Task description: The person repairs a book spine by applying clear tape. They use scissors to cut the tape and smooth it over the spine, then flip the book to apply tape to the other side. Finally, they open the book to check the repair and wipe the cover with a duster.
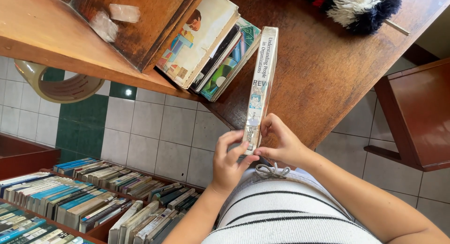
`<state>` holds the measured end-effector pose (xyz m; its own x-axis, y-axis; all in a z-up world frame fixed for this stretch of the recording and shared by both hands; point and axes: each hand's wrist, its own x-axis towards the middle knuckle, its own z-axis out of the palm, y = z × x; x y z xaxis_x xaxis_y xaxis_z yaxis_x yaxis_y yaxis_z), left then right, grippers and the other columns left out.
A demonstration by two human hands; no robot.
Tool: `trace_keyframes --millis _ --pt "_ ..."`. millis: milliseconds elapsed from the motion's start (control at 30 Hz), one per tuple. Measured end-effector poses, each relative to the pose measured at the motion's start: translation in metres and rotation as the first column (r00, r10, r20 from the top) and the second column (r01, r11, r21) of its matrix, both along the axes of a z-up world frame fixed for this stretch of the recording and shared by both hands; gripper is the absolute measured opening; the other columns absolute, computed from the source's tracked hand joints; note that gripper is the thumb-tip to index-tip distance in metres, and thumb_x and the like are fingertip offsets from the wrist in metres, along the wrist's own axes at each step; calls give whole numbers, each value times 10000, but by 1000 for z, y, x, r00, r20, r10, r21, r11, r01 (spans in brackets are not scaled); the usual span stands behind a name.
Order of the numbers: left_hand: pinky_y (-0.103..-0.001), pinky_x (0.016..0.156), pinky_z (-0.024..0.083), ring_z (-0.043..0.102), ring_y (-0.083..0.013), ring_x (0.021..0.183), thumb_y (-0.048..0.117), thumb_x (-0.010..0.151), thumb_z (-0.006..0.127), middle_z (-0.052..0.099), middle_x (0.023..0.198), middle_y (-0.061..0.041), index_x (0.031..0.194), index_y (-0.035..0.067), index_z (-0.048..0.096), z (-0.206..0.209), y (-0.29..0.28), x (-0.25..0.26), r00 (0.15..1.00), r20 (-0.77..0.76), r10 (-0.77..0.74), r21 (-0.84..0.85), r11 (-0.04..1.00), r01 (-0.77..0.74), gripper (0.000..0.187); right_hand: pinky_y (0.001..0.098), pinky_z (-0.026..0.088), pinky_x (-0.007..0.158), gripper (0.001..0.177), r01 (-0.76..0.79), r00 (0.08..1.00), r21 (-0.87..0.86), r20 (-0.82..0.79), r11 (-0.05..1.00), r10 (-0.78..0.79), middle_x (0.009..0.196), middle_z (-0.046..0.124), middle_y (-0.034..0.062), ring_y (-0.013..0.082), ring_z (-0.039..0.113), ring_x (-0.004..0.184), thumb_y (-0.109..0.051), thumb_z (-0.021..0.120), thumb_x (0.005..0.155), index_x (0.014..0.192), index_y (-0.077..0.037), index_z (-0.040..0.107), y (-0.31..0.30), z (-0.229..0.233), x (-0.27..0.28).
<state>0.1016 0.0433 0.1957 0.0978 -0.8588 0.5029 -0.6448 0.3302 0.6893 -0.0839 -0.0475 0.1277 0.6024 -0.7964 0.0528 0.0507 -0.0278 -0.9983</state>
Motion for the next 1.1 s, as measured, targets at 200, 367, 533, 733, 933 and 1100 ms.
trace_keyframes --millis 200,367,533,733,933,1100 --pt "-366 824 628 696 -317 1006 189 764 900 567 1025 -59 1033 105 767 -14 6 6 999 40 30 -100 995 -26 312 356 536 844 488 1 1000 78 -15 997 1 924 529 44 174 579 875 -282 932 774 1025 -83 564 8 -7 11" --pt "-342 812 631 696 -297 1009 200 762 900 566 1034 -50 1081 117 765 -15 10 14 997 45 60 -60 997 -57 356 372 547 815 322 -11 996 165 -91 986 26 853 546 47 171 579 825 -246 826 879 1011 -76 586 12 -10 16" --pt "-325 793 639 684 -274 971 173 773 896 557 1029 -60 1109 123 767 -19 15 18 996 13 86 -21 996 -85 363 352 520 729 254 37 986 227 -165 973 1 772 566 56 173 560 764 -273 790 909 940 -75 634 3 -2 26" --pt "-311 792 647 681 -265 981 175 800 870 571 1053 -69 1128 134 784 -17 16 22 991 24 133 4 991 -133 342 303 484 681 319 41 970 192 -244 981 8 670 588 40 158 534 684 -269 899 762 843 -93 645 -5 24 37" --pt "-283 811 640 681 -235 1005 144 812 861 583 1076 -62 1123 138 798 -14 19 28 982 -2 187 48 981 -187 317 327 480 667 385 25 956 240 -290 970 47 684 607 61 195 569 667 -262 939 727 867 -83 629 -10 26 47" --pt "-286 802 642 674 -249 1000 111 803 870 571 1051 -61 1089 116 794 -12 18 28 979 22 203 40 978 -203 296 259 459 627 298 19 986 475 -152 880 61 600 550 21 130 537 624 -254 842 853 750 -76 625 -24 -1 52"
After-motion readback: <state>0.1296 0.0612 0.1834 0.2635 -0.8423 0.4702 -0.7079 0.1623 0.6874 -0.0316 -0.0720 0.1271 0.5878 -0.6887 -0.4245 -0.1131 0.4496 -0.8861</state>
